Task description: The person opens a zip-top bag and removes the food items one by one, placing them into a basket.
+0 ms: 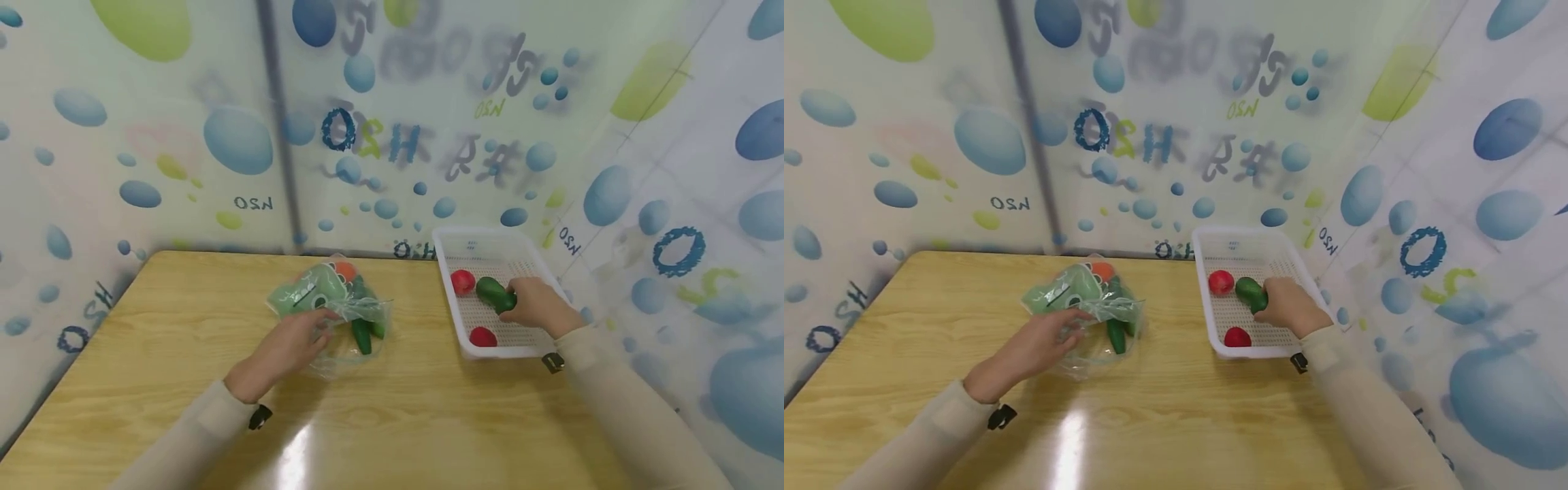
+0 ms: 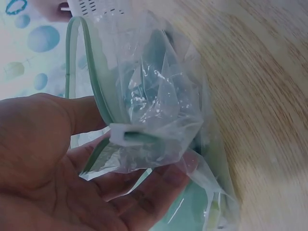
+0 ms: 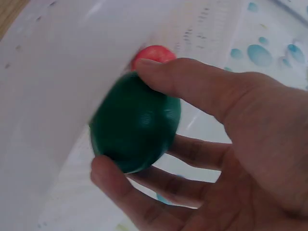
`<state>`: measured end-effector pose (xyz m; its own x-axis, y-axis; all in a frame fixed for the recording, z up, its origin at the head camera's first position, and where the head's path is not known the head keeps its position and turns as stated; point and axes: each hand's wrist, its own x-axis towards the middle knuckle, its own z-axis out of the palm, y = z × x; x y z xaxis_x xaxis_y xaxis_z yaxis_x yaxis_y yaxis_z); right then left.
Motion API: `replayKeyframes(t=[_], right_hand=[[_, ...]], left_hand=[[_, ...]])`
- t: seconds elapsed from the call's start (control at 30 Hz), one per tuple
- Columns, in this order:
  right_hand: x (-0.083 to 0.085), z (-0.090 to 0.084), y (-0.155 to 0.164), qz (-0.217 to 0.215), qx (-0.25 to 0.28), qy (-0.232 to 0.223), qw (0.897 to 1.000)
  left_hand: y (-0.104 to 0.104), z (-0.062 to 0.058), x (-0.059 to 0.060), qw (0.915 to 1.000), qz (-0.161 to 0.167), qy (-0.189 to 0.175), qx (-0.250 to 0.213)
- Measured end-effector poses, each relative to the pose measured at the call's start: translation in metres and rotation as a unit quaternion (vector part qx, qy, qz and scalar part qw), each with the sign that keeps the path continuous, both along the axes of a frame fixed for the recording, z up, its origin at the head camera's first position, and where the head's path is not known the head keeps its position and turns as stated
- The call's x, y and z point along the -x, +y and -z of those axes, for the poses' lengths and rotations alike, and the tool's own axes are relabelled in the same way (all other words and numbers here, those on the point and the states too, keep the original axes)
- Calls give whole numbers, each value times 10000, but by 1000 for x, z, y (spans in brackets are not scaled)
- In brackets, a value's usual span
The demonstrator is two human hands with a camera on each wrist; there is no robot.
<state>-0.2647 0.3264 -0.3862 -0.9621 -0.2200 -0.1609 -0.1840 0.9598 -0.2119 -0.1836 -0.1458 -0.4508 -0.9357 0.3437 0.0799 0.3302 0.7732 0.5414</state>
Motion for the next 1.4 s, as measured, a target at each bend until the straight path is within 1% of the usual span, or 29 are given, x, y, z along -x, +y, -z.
replayKeyframes(t=[0.17,0.27,0.37,0.57,0.6,0.7,0.77,0.8,0.83,0.9,0.97,1.03,1.13,1.3,1.4], right_hand=[[0,-3,13,-43,-323,-322,9990],[0,-2,17,-80,-444,-572,9973],[1,2,21,-84,-457,-763,9960],[2,8,18,61,-472,-1014,9937],[1,6,16,110,-455,-1076,9931],[3,8,16,122,-494,-1087,9928],[6,9,19,56,-578,-952,9938],[8,12,21,-6,-629,-813,9947],[9,12,21,-53,-656,-695,9954],[7,9,19,-119,-644,-401,9970],[2,3,13,-138,-493,-138,9986],[-5,-5,1,-150,-336,119,9993],[-13,-13,-18,-210,-167,537,9982],[-28,-18,-55,-343,116,1166,9925],[-40,-20,-80,-425,376,1379,9888]], left_hand=[[4,-3,-1,10000,31,45,-26],[6,-5,-1,10000,77,-17,-22],[7,-4,1,9999,108,-70,-7],[6,-2,2,9999,106,41,28],[6,-2,2,9999,95,36,31],[5,-2,3,9999,121,100,54],[5,-2,3,9997,145,169,60],[5,-2,3,9997,155,202,54],[5,-2,3,9996,164,237,49],[4,-3,3,9994,172,315,33],[4,-3,2,9990,185,405,18],[4,-2,2,9985,195,501,24],[3,-1,2,9974,227,688,23],[1,-2,1,9950,306,949,-32],[1,-4,-1,9936,360,1069,-73]])
